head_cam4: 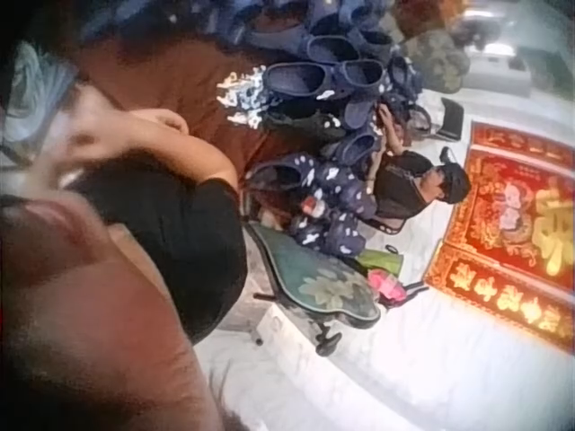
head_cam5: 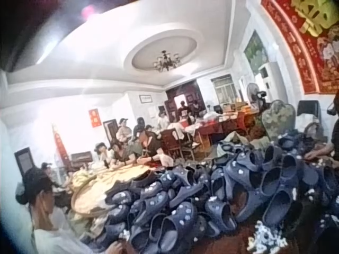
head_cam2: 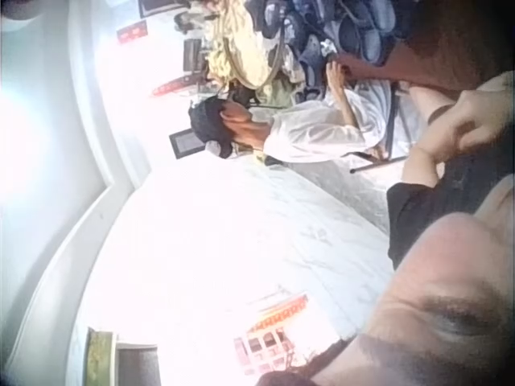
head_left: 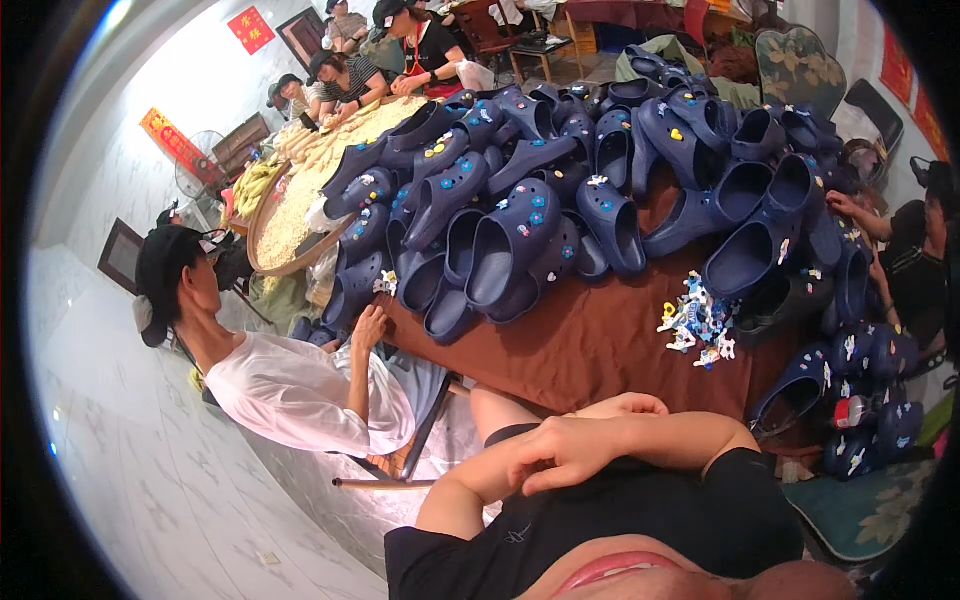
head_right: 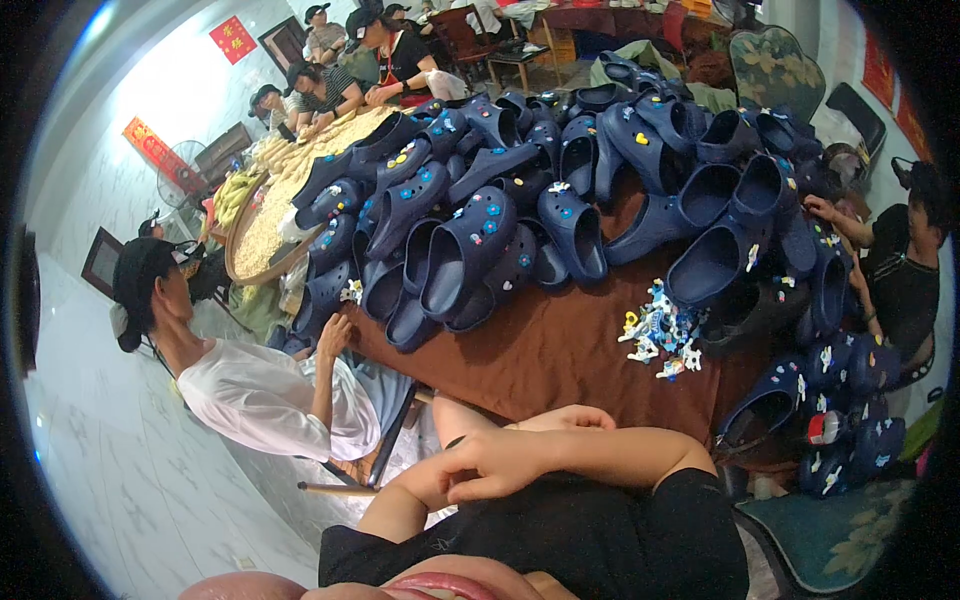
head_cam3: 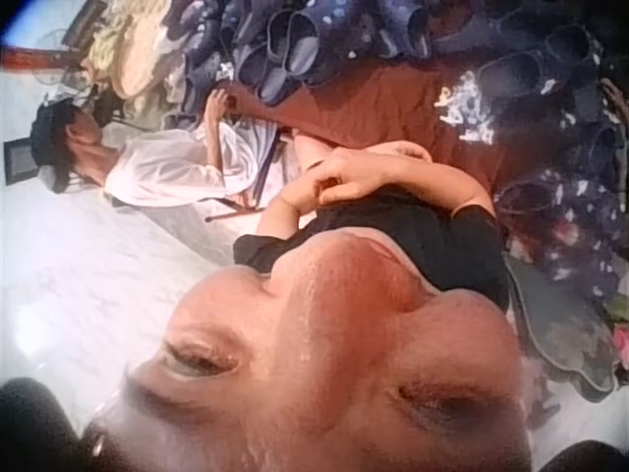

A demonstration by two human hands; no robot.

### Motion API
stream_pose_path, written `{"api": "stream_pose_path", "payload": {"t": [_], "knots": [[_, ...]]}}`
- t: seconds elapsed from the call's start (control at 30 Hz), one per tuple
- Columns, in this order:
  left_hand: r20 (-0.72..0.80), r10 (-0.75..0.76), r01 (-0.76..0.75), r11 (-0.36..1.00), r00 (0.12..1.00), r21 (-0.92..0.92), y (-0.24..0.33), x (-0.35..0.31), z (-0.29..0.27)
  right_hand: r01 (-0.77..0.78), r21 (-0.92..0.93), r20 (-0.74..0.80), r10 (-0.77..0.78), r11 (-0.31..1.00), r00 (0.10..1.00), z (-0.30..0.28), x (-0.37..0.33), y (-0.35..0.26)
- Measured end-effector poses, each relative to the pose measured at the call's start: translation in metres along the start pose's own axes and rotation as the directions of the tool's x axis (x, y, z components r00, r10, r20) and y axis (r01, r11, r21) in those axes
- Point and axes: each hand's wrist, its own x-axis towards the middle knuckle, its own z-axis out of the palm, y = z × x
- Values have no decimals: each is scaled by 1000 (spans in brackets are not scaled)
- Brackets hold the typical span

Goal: Manually attaching small decorative pins and components into the holes of rubber clog shoes.

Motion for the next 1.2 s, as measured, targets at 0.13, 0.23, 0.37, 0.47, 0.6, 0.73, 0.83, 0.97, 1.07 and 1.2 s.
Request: {"api": "stream_pose_path", "payload": {"t": [0.13,0.23,0.37,0.47,0.6,0.73,0.83,0.97,1.07,1.2], "knots": [[-59,116,-102,975,992,198,-8,4,-16,-20,0,-4,20,1000,1000,-5,0,3],[-85,155,-128,957,984,261,-4,17,-8,2,20,52,-3,1000,999,1,16,-3],[-86,154,-109,917,984,385,10,26,13,81,-19,35,-80,997,996,2,19,-1],[-30,94,-81,950,995,300,28,22,30,66,-133,-20,-70,989,997,1,4,3],[5,57,-55,935,998,351,35,14,25,-71,-70,9,72,995,997,4,-7,5],[1,42,-40,935,999,353,32,11,21,72,-55,-36,-74,996,997,14,7,16],[-7,12,-10,968,1000,252,24,9,25,3,-82,-4,-3,997,1000,10,3,4],[-51,39,-26,969,998,244,35,8,16,-47,-147,-57,39,988,998,-6,-25,19],[78,813,-652,401,577,644,36,-10,-18,-176,-268,-289,95,947,953,-28,-40,37],[-470,823,295,385,319,875,38,-33,-107,-298,-112,-597,176,948,783,-74,-64,71]]}}
